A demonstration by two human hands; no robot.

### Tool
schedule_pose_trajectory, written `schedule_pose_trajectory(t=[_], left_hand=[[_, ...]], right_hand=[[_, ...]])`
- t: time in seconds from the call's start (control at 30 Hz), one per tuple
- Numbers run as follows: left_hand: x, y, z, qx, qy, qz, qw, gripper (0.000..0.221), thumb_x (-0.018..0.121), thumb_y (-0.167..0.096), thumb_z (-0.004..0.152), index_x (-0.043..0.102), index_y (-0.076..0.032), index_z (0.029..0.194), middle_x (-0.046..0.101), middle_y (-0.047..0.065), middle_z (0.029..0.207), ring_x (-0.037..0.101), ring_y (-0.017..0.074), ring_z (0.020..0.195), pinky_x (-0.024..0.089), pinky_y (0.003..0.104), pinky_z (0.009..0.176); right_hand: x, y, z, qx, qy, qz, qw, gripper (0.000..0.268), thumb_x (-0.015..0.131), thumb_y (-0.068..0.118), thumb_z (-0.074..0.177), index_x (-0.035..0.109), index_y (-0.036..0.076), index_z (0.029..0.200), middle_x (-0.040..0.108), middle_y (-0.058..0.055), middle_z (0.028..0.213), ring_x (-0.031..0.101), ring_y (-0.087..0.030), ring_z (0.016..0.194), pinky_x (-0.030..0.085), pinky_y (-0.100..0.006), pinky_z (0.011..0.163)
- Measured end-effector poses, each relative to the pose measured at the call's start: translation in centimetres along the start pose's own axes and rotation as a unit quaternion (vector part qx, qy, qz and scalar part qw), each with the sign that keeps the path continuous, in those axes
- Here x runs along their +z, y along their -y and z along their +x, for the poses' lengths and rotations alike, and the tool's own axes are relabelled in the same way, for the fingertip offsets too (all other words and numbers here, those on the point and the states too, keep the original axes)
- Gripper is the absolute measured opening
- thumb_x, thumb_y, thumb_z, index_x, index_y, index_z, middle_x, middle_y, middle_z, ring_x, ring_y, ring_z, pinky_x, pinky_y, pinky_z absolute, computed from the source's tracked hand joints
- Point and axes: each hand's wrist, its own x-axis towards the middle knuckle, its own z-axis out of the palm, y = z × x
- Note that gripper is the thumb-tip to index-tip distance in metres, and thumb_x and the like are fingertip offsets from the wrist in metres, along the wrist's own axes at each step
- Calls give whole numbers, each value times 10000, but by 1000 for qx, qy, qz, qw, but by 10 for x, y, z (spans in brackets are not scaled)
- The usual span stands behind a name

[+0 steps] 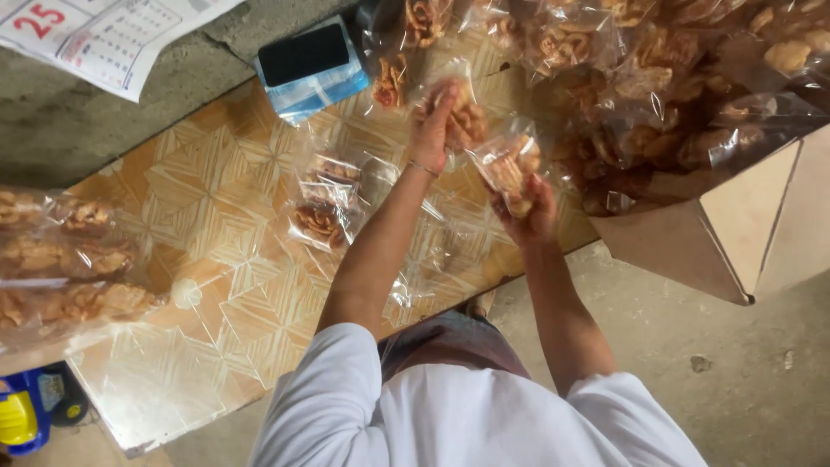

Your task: Packing fried snacks into plastic bags, applying labels, and placing the finished products into a cardboard box.

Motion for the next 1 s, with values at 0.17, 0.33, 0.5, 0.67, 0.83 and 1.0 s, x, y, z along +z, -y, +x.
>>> schedule_pose_trajectory(t=[0.17, 0.33, 0.5, 0.67, 0.83, 1.0], left_hand=[[8, 42, -33, 46, -253, -24, 966, 316, 771, -272, 871, 735, -110, 1140, 702, 170, 1143, 680, 275, 1046, 565, 435, 912], [3, 40, -73, 44, -198, 190, 961, 402, 575, -499, 932, 718, -132, 1012, 696, 102, 856, 608, 197, 809, 469, 320, 694], [-6, 17, -166, 143, -108, 323, 929, 631, 486, -528, 1032, 492, -42, 1434, 560, 230, 1395, 513, 331, 1339, 421, 431, 1138], [19, 38, -259, -52, 30, 879, 474, 921, 868, -355, 690, 358, -162, 1432, 336, 84, 1457, 276, 292, 1357, 202, 515, 1109], [-118, 112, -228, 71, -96, 860, 496, 208, 662, -211, 867, 609, -163, 1063, 586, 22, 1043, 598, 248, 1026, 464, 391, 847], [-71, 78, -247, -44, -122, 801, 584, 667, 848, -492, 682, 481, -173, 1138, 535, 70, 1105, 633, 338, 1018, 573, 471, 800]], right_hand=[[25, -5, -5, -2, 19, 4, 1000, 477, 627, 420, 867, 604, 109, 1228, 664, -110, 1249, 676, -269, 1010, 583, -421, 877], [-51, -15, 16, 31, 62, -31, 997, 512, 570, 447, 900, 550, 141, 1309, 603, -72, 1351, 608, -240, 1131, 533, -455, 922], [-63, 20, -22, 104, 108, -70, 986, 508, 671, 448, 810, 620, 145, 1215, 612, -95, 1315, 611, -283, 1168, 557, -445, 893], [-16, 83, -111, 345, 135, 110, 922, 230, 631, 111, 892, 401, 101, 890, 330, 42, 903, 450, -10, 836, 415, 28, 581], [-120, 69, -121, 256, -7, -237, 937, 203, 699, 31, 821, 508, 99, 800, 508, 5, 769, 631, -134, 761, 553, -231, 572], [-85, 38, -128, 220, 59, -454, 862, 224, 799, 18, 706, 588, 68, 651, 552, -45, 637, 615, -166, 589, 518, -269, 441]])
